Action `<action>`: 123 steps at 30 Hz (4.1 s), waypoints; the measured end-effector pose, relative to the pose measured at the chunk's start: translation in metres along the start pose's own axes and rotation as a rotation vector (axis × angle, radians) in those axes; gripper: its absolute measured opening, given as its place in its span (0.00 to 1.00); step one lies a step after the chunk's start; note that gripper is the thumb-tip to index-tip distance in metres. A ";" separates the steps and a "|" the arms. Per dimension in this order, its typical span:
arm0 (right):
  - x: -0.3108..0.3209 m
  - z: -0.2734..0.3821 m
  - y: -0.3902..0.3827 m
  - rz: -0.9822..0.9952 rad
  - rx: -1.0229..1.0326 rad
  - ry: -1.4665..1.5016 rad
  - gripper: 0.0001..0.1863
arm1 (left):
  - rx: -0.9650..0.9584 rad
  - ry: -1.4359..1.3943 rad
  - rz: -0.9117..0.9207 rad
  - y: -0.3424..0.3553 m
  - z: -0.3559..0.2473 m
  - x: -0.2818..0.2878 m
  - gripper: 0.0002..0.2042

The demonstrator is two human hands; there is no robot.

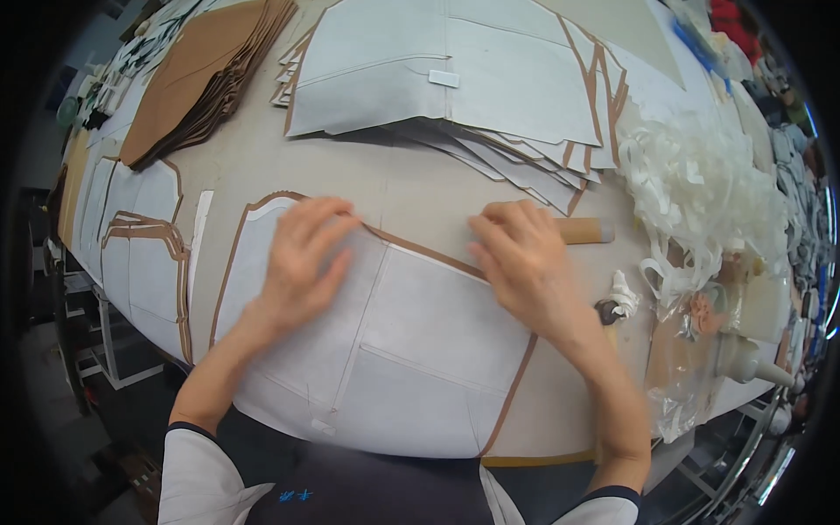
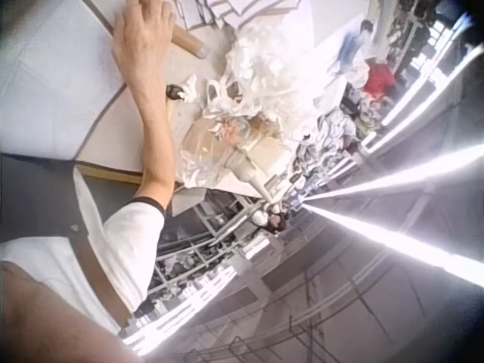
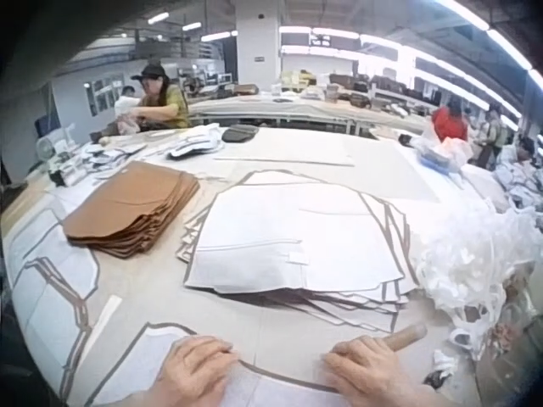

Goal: Folding and hammering the edges of leather pieces for bag or wallet construction.

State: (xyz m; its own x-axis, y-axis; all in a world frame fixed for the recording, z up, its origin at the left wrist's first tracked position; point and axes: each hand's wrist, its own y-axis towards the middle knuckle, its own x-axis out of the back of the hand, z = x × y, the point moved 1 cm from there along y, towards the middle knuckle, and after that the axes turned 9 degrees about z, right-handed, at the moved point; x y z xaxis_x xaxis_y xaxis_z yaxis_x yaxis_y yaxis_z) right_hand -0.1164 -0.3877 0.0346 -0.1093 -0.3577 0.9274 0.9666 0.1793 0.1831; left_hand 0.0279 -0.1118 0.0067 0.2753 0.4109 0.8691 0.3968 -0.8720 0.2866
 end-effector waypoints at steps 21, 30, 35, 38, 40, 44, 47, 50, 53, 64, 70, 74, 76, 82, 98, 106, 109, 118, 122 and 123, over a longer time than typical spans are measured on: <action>-0.110 0.116 0.190 0.041 -0.127 0.447 0.08 | 0.374 -0.335 -0.079 -0.059 0.106 0.070 0.22; -0.111 0.120 0.231 0.305 -0.089 0.443 0.06 | 0.094 0.179 -0.202 -0.090 0.093 0.053 0.18; -0.106 0.126 0.232 0.315 -0.115 0.501 0.06 | 0.077 0.309 -0.182 -0.092 0.091 0.055 0.18; -0.104 0.127 0.233 0.340 -0.141 0.466 0.06 | 0.061 0.362 -0.179 -0.093 0.091 0.056 0.18; -0.105 0.124 0.234 0.391 -0.146 0.499 0.06 | 0.062 0.378 -0.178 -0.091 0.091 0.055 0.18; -0.112 0.124 0.231 0.344 -0.104 0.485 0.06 | 0.082 0.369 -0.167 -0.091 0.091 0.054 0.18; -0.118 0.122 0.226 0.288 -0.095 0.538 0.06 | 0.092 0.392 -0.163 -0.091 0.091 0.054 0.19; -0.121 0.121 0.219 0.169 -0.049 0.569 0.05 | 0.104 0.375 -0.137 -0.089 0.091 0.055 0.18; -0.122 0.118 0.216 0.151 0.002 0.540 0.06 | 0.108 0.347 -0.112 -0.089 0.091 0.055 0.18; -0.121 0.102 0.210 0.058 0.425 0.329 0.16 | 0.185 0.124 -0.129 -0.084 0.096 0.057 0.23; -0.117 0.096 0.212 0.143 0.506 0.321 0.20 | 0.202 0.135 -0.065 -0.082 0.097 0.056 0.25; -0.102 0.081 0.219 0.292 0.231 0.539 0.16 | 0.181 0.181 -0.053 -0.084 0.094 0.055 0.26; -0.103 0.079 0.216 0.271 0.259 0.550 0.15 | 0.196 0.231 -0.046 -0.084 0.093 0.054 0.27; -0.108 0.076 0.209 0.198 0.357 0.486 0.16 | 0.196 0.245 -0.039 -0.083 0.092 0.055 0.25; -0.117 0.093 0.203 0.073 0.566 0.234 0.23 | 0.207 0.281 -0.100 -0.087 0.086 0.060 0.21; -0.124 0.093 0.200 0.083 0.387 0.404 0.27 | 0.159 0.292 -0.125 -0.094 0.077 0.055 0.19; -0.124 0.095 0.199 0.088 0.391 0.392 0.27 | 0.179 0.313 -0.120 -0.095 0.076 0.053 0.19; -0.129 0.102 0.196 -0.010 0.577 0.135 0.16 | 0.157 0.382 -0.132 -0.096 0.077 0.048 0.19; -0.123 0.100 0.186 -0.018 0.582 0.185 0.18 | 0.149 0.402 -0.153 -0.093 0.076 0.046 0.18; -0.120 0.102 0.184 -0.019 0.583 0.189 0.18 | 0.154 0.393 -0.155 -0.093 0.075 0.046 0.18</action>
State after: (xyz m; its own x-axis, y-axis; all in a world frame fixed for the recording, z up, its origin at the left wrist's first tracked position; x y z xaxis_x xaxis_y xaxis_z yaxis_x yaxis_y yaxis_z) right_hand 0.0512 -0.2180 -0.0100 -0.0306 -0.5122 0.8583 0.6729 0.6245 0.3966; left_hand 0.0692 0.0085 -0.0097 -0.1389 0.3753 0.9164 0.5410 -0.7463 0.3877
